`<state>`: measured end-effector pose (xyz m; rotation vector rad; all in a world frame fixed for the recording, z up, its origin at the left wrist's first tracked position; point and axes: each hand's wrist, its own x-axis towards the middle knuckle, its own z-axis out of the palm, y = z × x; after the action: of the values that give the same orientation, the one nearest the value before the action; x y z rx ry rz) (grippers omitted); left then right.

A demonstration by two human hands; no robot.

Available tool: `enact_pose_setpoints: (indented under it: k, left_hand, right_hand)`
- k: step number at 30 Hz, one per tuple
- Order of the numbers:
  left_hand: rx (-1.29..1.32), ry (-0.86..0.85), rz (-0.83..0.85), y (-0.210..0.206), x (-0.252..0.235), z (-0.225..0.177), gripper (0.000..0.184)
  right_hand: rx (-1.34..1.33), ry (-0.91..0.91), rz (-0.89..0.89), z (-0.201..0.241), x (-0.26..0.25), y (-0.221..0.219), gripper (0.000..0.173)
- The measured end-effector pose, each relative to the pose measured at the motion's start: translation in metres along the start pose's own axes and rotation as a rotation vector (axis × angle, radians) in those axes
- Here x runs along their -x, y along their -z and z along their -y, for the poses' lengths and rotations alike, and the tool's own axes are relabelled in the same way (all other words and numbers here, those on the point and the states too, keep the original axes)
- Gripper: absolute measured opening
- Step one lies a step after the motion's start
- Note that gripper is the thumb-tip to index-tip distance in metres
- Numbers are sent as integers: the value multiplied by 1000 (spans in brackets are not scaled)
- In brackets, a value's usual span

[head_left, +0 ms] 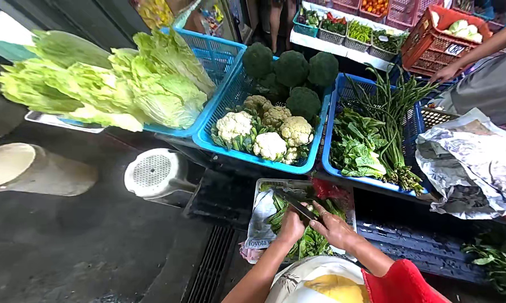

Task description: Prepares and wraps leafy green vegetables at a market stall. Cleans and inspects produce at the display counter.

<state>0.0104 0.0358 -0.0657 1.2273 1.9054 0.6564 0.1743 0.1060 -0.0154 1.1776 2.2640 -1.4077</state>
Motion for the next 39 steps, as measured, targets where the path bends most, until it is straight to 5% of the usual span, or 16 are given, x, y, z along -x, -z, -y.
enact_pose_setpoints:
  k: [11,16,21,25,34,39]
  left_hand:
    - [14,-166,-131,8,16,-3,39]
    - [-29,-76,-1,14,22,-10,43]
    - [231,-184,171,22,22,5,46]
    - [564,-77,256,31,23,10,57]
    - [603,-37,320,34,19,6,65]
    - [641,-13,309,38,13,9,60]
  right_hand:
    - [-90,58,-127,8,7,-11,65]
    - [-158,83,-188,2,0,-15,55]
    - [-344,116,-123,-17,-4,-15,47]
    - [-416,142,-128,-16,4,-11,71]
    - [-349,110,-221,-8,0,-9,25]
    - [-291,13,-254,-24,5,0,51]
